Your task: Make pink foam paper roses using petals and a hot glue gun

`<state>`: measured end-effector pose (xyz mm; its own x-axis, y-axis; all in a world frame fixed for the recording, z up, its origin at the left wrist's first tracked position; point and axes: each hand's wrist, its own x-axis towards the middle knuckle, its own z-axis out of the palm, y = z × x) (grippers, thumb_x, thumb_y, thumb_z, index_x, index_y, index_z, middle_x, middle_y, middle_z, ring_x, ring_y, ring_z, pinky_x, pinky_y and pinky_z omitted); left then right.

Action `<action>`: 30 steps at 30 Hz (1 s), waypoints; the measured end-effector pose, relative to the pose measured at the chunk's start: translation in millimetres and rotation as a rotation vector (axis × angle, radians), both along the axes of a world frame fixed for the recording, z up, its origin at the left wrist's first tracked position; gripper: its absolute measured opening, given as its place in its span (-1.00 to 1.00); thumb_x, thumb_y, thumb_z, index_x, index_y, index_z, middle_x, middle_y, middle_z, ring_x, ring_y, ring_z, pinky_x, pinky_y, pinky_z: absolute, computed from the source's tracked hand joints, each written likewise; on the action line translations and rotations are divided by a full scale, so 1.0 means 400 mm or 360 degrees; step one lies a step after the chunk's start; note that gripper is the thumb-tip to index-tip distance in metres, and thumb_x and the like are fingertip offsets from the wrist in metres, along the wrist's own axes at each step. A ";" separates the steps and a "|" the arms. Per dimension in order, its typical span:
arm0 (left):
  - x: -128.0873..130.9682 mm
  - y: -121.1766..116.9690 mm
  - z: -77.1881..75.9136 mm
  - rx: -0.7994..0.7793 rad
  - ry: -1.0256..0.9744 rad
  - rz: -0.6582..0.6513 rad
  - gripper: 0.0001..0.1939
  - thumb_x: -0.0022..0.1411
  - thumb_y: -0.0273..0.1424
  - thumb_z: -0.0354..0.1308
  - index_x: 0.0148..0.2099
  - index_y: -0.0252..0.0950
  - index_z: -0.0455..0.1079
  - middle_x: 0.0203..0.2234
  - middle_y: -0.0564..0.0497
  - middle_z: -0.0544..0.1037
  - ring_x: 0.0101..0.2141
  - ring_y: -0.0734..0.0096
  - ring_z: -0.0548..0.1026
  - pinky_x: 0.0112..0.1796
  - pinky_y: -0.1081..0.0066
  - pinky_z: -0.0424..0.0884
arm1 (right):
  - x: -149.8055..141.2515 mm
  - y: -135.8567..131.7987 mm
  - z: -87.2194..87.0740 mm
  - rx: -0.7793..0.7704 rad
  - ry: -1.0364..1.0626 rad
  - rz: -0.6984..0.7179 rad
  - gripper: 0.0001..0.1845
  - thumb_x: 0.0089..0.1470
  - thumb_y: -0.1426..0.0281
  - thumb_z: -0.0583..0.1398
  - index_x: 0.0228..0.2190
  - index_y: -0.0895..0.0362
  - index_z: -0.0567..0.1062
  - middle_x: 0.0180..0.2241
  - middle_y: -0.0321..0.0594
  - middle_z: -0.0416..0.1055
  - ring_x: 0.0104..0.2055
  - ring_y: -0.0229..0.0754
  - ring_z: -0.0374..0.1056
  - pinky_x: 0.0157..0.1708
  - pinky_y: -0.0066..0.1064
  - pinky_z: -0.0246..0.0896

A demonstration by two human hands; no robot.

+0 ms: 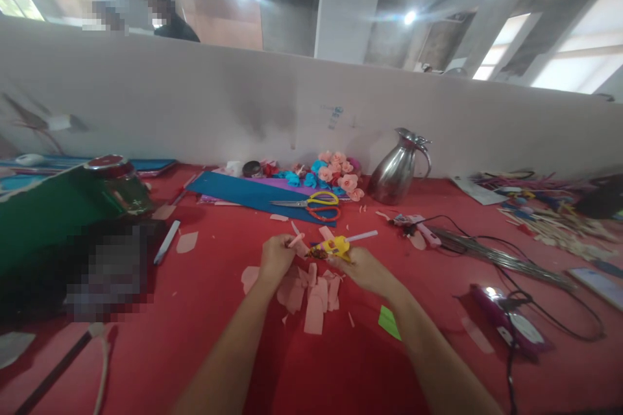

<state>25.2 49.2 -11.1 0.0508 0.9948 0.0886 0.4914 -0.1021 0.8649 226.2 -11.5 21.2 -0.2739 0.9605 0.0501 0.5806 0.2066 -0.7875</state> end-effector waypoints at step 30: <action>0.008 -0.021 0.039 -0.0132 -0.0117 -0.0046 -0.75 -0.07 -0.61 -0.01 -0.54 -0.28 0.47 -0.62 0.06 0.57 -0.46 0.43 0.53 -0.40 0.56 0.35 | -0.023 -0.001 0.023 0.0031 -0.0469 -0.0175 -0.56 0.12 0.10 0.02 -0.06 0.01 0.43 -0.18 -0.14 0.48 -0.18 -0.06 0.39 -0.31 -0.44 0.16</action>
